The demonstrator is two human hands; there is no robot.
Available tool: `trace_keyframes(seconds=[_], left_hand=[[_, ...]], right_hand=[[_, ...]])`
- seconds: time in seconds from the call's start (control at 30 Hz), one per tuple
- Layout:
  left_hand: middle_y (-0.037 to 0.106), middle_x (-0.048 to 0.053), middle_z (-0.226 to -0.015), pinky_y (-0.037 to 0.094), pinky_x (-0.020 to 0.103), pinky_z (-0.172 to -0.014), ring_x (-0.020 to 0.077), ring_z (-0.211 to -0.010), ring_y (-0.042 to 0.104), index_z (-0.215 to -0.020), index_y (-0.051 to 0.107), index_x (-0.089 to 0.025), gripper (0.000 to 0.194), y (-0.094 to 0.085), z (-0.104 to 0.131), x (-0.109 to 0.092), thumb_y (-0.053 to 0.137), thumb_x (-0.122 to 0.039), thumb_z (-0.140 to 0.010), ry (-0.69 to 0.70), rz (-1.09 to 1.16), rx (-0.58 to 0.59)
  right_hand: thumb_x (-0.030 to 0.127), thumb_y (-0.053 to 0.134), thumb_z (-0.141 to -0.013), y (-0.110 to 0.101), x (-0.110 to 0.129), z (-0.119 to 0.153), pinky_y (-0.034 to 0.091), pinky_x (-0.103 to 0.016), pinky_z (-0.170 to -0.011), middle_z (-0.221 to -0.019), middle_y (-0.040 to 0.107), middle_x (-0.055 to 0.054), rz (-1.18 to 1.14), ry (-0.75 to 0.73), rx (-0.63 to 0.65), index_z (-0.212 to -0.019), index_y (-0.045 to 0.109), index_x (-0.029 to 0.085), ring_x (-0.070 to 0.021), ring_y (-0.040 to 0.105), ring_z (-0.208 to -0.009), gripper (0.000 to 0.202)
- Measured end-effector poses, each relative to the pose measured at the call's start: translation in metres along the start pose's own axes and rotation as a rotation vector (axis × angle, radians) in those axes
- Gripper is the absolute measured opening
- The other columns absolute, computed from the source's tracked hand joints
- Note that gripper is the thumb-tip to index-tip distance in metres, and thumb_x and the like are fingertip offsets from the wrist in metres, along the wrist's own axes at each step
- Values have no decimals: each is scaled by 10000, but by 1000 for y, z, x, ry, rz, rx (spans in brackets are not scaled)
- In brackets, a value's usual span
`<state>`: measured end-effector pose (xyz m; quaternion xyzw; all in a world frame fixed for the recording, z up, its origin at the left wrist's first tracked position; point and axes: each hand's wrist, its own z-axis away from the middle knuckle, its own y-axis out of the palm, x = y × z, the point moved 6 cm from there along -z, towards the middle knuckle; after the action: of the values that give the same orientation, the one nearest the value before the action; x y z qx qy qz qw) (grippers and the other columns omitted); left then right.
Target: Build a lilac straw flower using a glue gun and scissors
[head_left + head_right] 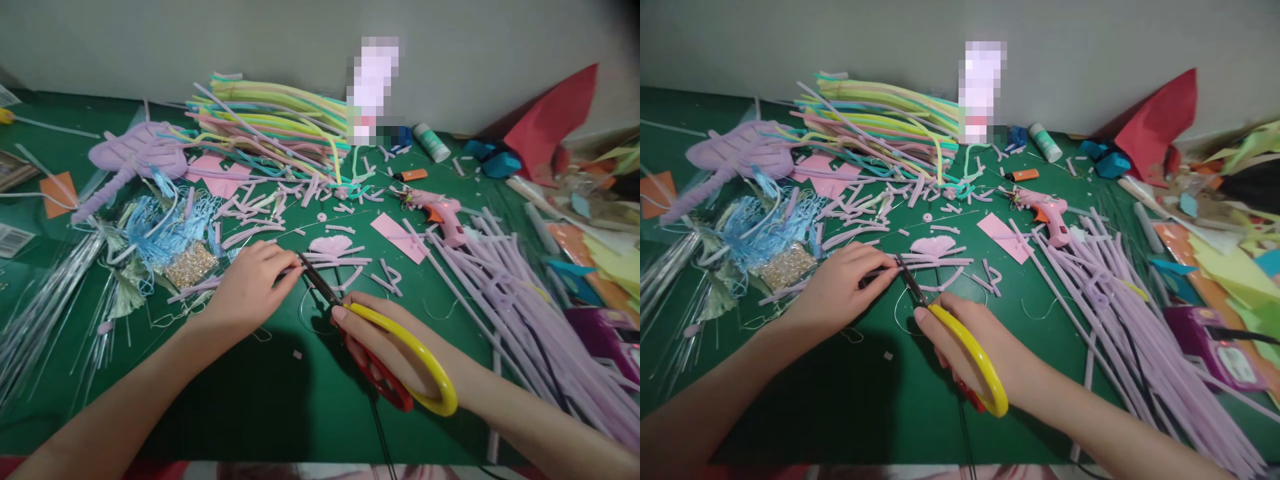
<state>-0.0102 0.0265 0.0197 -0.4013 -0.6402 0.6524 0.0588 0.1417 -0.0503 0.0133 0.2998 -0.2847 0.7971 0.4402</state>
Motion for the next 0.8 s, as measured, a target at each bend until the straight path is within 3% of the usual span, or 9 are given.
trace_keyframes(seconds=[0.37, 0.67, 0.8], left_hand=[[711, 53, -882, 451, 366, -793, 235, -884, 603, -896, 667, -165, 208, 0, 1, 0, 504, -267, -978, 30, -3, -6], [716, 45, -859, 443, 373, -802, 236, -884, 603, -871, 657, -175, 221, 0, 1, -1, 491, -274, -979, 25, -11, -6], [716, 50, -861, 452, 374, -799, 236, -882, 610, -870, 657, -172, 225, -3, 1, -1, 487, -272, -977, 11, -5, -30]], right_hand=[[536, 493, -927, 2, 2, -1, 366, -195, -360, -493, 481, 69, 51, -6, -10, -707, 415, 235, -78, 447, -347, 382], [442, 473, -954, -2, 9, -6, 360, -237, -500, -596, 505, 22, 257, -199, -189, -681, 409, 236, -113, 452, -508, 348], [502, 463, -950, -7, 6, 3, 358, -235, -501, -573, 478, 39, 281, -210, -213, -711, 389, 243, -117, 451, -509, 360]])
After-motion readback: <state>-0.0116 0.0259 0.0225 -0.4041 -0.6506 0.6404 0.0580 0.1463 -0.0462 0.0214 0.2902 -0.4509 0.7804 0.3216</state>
